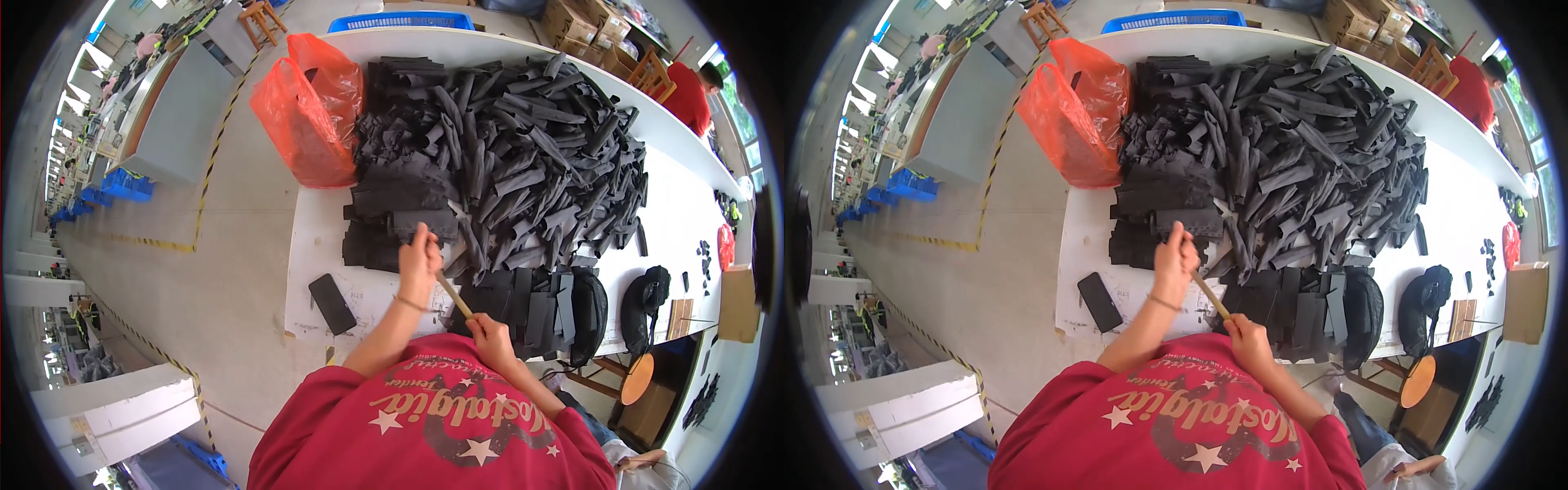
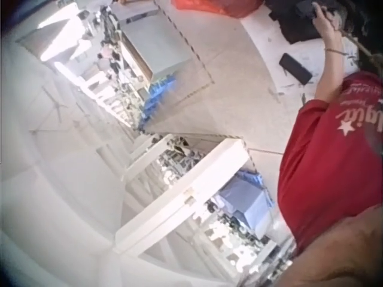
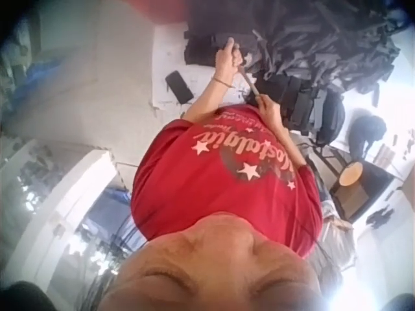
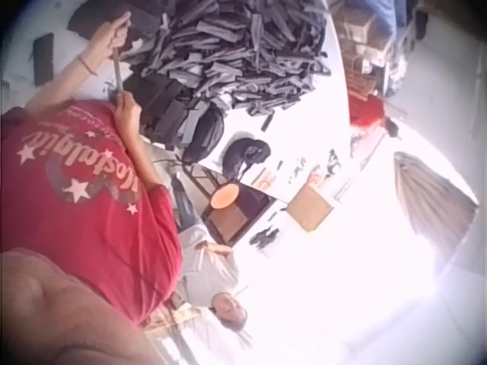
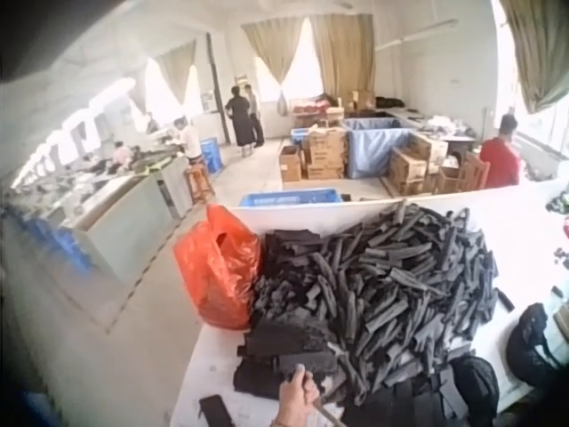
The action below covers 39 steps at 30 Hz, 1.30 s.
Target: Cleaning or inspecting black foam components using a wooden stick in a manufacturing setting.
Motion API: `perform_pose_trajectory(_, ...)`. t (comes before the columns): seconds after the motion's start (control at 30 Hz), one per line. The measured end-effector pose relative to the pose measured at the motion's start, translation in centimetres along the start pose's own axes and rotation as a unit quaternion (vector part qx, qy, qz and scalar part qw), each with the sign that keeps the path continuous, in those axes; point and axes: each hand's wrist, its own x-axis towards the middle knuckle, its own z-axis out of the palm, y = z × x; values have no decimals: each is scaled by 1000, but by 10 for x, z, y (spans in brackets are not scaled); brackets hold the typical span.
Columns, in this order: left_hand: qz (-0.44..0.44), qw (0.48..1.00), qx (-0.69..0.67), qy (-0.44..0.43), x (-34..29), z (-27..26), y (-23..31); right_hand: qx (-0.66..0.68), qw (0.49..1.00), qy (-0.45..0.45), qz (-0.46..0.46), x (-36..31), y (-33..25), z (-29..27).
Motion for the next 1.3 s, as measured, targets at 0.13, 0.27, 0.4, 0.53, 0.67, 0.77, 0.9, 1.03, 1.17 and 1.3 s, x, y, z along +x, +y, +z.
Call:
perform_pose_trajectory(0.13,72,985,-159,11,36,-38,29,11,994,-108,32,-35,11,-27)
perform_pose_trajectory(0.27,31,985,-168,6,25,-17,12,-72,995,-54,32,-39,-12,-62)
perform_pose_trajectory(0.4,-22,977,-202,68,14,10,-14,104,991,82,-1,23,-23,-12)
perform_pose_trajectory(0.53,-32,990,-129,54,1,18,-20,331,936,121,-4,79,-19,16)
perform_pose_trajectory(0.67,140,979,151,-8,-14,33,15,354,931,80,36,87,-18,-1)
perform_pose_trajectory(0.77,157,875,400,-226,-15,20,8,262,955,133,-45,102,-14,5)
perform_pose_trajectory(0.9,-61,891,327,-309,-42,20,-30,228,934,275,-25,127,-21,-22)
perform_pose_trajectory(1.03,-62,916,262,-297,-59,50,-31,264,891,369,-34,149,-20,-41)
perform_pose_trajectory(1.17,-21,838,479,-259,-54,0,-43,271,851,450,-23,193,5,-133)
perform_pose_trajectory(1.3,432,667,592,-134,14,21,0,-54,939,338,-32,195,37,-145)
